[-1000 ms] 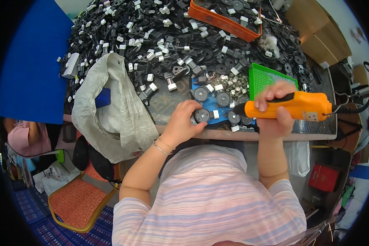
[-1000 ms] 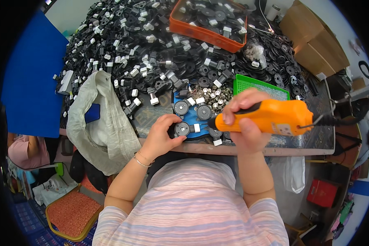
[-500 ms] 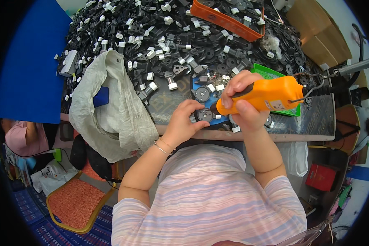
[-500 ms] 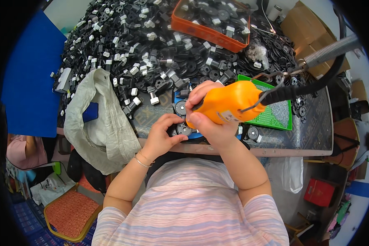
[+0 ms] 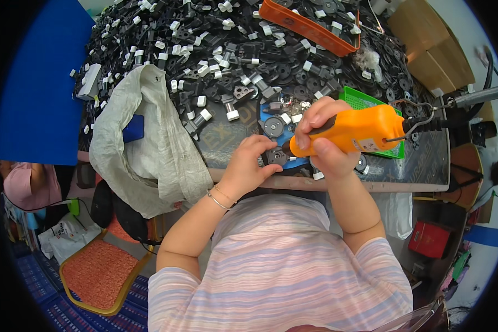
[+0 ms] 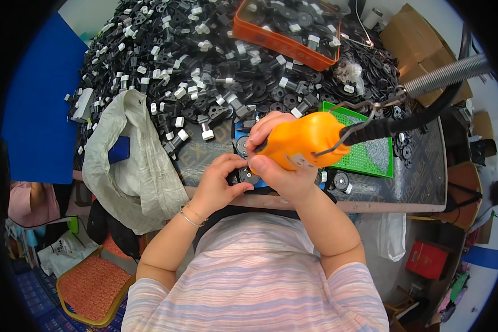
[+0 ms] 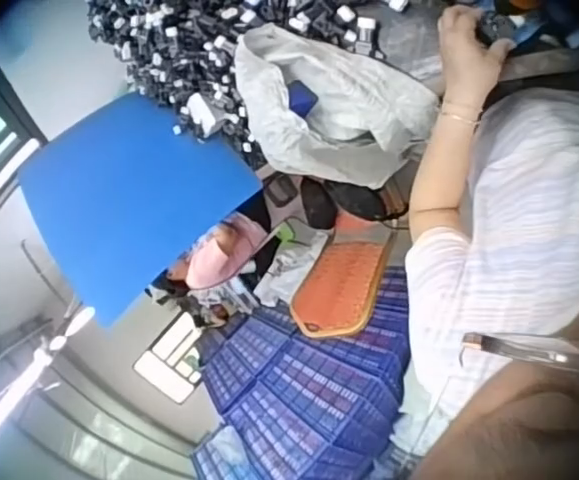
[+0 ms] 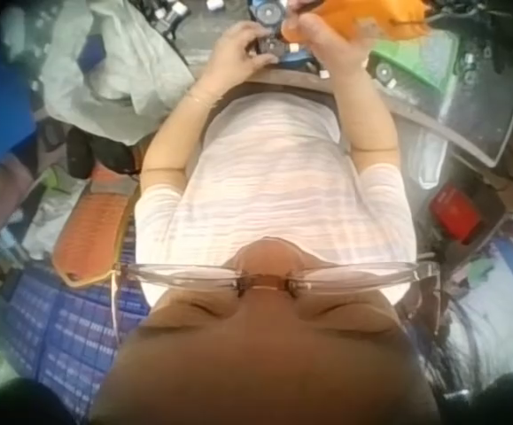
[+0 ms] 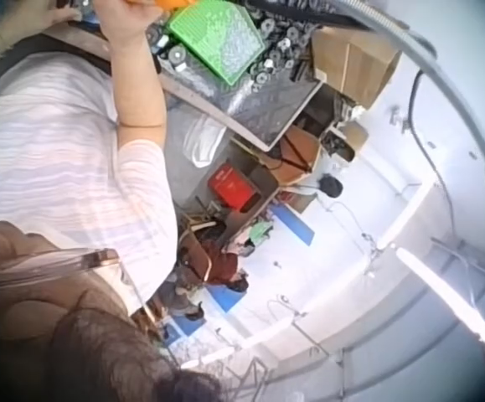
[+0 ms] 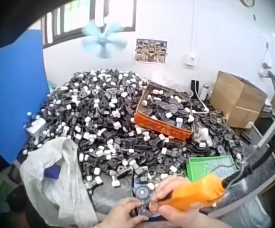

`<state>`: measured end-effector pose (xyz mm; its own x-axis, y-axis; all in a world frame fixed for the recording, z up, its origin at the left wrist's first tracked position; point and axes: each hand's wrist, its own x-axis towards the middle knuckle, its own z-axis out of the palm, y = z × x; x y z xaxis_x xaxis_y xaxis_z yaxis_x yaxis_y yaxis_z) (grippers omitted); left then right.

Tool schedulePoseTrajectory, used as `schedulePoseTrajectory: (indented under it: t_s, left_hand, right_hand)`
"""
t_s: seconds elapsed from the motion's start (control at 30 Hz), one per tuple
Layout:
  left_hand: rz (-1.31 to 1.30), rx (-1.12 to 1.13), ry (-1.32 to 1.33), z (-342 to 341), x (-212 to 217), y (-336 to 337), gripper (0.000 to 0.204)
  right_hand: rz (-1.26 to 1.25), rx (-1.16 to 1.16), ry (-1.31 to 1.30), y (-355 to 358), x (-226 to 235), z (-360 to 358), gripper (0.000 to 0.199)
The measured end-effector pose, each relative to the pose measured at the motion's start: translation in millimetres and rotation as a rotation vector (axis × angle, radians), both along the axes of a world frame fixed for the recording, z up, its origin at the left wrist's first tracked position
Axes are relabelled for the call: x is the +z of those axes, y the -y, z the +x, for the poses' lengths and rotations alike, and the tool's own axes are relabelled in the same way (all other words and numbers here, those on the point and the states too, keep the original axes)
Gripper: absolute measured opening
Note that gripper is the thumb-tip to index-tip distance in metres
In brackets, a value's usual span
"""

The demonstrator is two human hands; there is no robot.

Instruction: Assemble small mechanical or electronic components using an electric screwdriver at a factory workbench.

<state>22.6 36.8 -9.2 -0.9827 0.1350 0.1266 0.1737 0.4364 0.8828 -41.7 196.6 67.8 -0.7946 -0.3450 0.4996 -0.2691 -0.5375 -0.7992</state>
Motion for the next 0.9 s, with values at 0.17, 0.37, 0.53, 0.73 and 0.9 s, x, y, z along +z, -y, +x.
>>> schedulePoseTrajectory:
  t_s: [0.17,0.37,0.53,0.73,0.9]
  left_hand:
    - [0.009,0.062,-0.083,2,-7,-1,0.046]
    - [-0.02,0.05,-0.089,2,-6,-2,0.045]
    - [0.0,0.018,-0.028,1,-5,-1,0.045]
    - [-0.007,0.006,-0.083,0,-12,-1,0.043]
    - [0.077,0.032,-0.026,-1,-12,-4,0.042]
  right_hand:
    - [0.015,0.005,-0.036,-2,1,-2,0.024]
    - [0.041,0.003,-0.033,-1,1,-1,0.024]
    - [0.035,0.025,0.025,9,-2,2,0.024]
    - [0.187,0.041,-0.18,20,-7,-3,0.02]
    - [0.238,0.01,-0.188,26,-11,1,0.018]
